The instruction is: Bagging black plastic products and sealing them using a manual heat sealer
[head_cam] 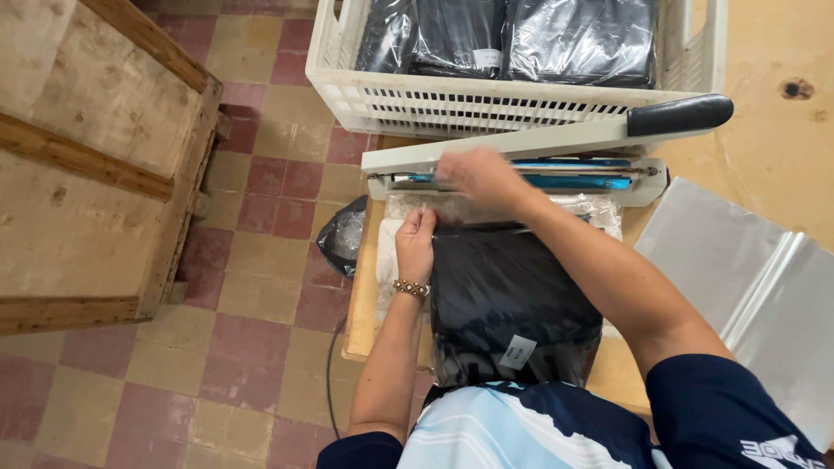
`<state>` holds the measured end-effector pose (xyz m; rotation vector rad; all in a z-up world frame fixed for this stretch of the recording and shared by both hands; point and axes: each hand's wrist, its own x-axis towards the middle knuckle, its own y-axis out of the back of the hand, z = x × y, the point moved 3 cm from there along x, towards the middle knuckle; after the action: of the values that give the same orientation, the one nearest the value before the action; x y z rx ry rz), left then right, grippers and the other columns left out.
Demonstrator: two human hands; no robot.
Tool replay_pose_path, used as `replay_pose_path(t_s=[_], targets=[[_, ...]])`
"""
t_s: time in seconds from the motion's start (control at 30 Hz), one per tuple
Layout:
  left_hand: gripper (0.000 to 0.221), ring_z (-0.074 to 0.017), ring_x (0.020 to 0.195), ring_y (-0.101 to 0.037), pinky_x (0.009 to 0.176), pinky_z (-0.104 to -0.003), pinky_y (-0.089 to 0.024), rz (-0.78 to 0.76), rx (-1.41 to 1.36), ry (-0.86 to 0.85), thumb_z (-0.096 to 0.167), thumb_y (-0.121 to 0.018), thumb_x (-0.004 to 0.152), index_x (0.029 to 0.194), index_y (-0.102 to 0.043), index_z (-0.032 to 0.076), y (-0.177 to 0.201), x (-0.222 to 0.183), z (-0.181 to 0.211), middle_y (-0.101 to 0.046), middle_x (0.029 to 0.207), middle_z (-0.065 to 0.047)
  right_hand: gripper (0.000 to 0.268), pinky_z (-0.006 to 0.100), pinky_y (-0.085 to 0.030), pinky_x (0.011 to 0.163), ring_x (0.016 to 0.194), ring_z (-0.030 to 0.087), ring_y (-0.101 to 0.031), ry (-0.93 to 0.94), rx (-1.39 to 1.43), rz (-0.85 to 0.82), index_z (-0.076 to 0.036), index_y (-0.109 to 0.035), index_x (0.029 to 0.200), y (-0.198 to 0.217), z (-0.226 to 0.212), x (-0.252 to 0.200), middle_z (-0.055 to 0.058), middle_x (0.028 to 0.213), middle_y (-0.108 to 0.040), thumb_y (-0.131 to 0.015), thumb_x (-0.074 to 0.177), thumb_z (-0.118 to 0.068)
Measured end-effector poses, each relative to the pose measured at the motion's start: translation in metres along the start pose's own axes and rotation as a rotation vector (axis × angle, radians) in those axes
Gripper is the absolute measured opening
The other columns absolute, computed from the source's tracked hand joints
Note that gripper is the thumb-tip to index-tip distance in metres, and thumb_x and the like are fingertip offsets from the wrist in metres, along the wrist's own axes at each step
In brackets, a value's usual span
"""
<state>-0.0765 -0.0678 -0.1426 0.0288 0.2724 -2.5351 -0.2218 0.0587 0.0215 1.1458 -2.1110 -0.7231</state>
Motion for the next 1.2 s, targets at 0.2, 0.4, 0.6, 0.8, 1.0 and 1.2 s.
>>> replay_pose_path(t_s=[0.2,0.4,0.6,0.8,1.0,1.2], targets=[[0.019,-0.0085,0.076,-0.059,0.076,-0.024,-0.051,0.085,0.025,0.093,0.023,-0.062,0.104,0.092,-0.073,0.013,-0.009,-0.02,0.048,-0.07,0.082,0.0,0.024,0.041,-0.054,0.07,0.073,0.03,-0.07,-0.103,-0.029,0.02,-0.02,-0.067,0.11,0.087,-0.008,0.012,0.0,0.088,-0.076,-0.048,0.114,-0.032],[0.016,-0.0056,0.07,-0.061,0.067,-0.02,-0.052,0.072,-0.026,0.086,0.021,-0.064,0.103,0.092,-0.072,0.013,-0.028,-0.03,0.087,-0.071,0.078,-0.001,0.058,0.061,-0.047,0.098,0.11,0.051,-0.065,-0.292,0.316,-0.249,-0.005,-0.064,0.11,0.107,-0.023,-0.028,0.027,0.115,-0.072,-0.032,0.108,-0.053],[0.017,-0.0105,0.079,-0.071,0.071,-0.022,-0.059,0.044,-0.081,0.089,0.021,-0.063,0.104,0.092,-0.07,0.011,-0.024,-0.025,0.077,-0.076,0.087,-0.009,0.057,0.045,-0.056,0.093,0.098,0.031,-0.078,-0.67,0.109,-0.477,-0.016,-0.076,0.117,0.124,0.009,-0.095,0.011,0.103,-0.082,-0.058,0.09,-0.063],[0.023,-0.0306,0.086,-0.078,0.075,-0.033,-0.063,-0.016,-0.191,0.142,0.018,-0.056,0.106,0.09,-0.067,0.004,-0.023,-0.022,0.077,-0.076,0.088,-0.024,0.033,0.038,-0.058,0.077,0.078,0.026,-0.076,-0.608,0.134,-0.332,-0.013,-0.08,0.103,0.105,0.05,-0.123,0.01,0.08,-0.079,-0.071,0.092,-0.043],[0.042,-0.033,0.1,-0.074,0.09,-0.045,-0.057,-0.233,0.645,0.013,0.027,-0.076,0.089,0.126,-0.063,0.012,-0.047,-0.011,0.138,-0.078,0.099,-0.012,0.027,0.038,-0.055,0.07,0.069,0.023,-0.071,-0.492,0.046,-0.126,-0.021,-0.071,0.091,0.084,0.093,-0.13,0.003,0.064,-0.07,-0.058,0.103,-0.041],[0.045,-0.0296,0.103,-0.074,0.091,-0.044,-0.057,-0.574,1.277,-0.034,0.065,-0.064,0.088,0.11,-0.074,0.026,-0.093,-0.001,0.15,-0.079,0.1,-0.003,0.059,0.043,-0.06,0.082,0.087,0.029,-0.075,-0.63,0.5,-0.177,-0.005,-0.064,0.087,0.118,0.031,-0.132,0.016,0.085,-0.074,-0.038,0.107,-0.054]])
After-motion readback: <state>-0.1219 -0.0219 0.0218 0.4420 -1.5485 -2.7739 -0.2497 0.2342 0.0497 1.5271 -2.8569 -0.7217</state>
